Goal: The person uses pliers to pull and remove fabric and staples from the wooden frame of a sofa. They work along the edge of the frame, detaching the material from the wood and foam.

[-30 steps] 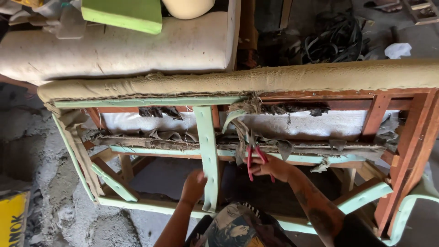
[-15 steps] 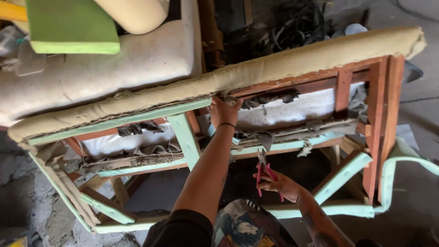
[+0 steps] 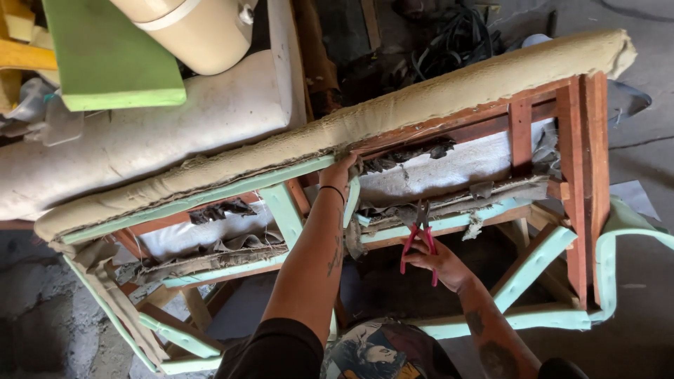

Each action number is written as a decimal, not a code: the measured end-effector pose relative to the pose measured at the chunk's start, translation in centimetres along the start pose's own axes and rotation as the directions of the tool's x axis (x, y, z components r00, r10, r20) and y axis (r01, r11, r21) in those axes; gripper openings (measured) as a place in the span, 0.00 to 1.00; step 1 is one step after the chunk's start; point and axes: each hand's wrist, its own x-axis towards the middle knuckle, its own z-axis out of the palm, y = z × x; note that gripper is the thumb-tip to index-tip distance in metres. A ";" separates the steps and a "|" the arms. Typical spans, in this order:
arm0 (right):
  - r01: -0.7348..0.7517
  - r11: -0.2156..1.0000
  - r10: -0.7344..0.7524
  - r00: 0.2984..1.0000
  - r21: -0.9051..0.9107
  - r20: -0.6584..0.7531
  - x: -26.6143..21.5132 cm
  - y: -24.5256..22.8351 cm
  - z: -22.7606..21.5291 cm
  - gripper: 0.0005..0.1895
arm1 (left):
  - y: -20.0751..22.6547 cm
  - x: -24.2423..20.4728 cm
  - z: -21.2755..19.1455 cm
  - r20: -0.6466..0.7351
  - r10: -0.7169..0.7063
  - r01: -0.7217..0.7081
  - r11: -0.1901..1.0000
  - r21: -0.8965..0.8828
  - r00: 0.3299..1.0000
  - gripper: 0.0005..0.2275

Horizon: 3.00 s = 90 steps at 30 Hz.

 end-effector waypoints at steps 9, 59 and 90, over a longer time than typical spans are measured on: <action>0.107 0.993 -0.098 0.984 -0.050 0.152 4.5 -4.1 4.2 0.44 | 5.7 -5.0 -5.4 0.072 0.344 -0.294 0.654 0.697 0.936 0.26; -0.141 0.945 -0.118 0.691 0.294 0.713 20.6 -3.1 6.2 0.46 | 11.2 -1.8 -12.7 0.397 0.127 -0.353 0.742 0.571 0.909 0.31; -0.043 0.627 -0.530 0.708 -0.778 -0.466 20.6 -0.3 15.6 0.12 | 8.3 -0.8 -13.7 0.541 0.327 -0.580 0.707 0.404 0.775 0.31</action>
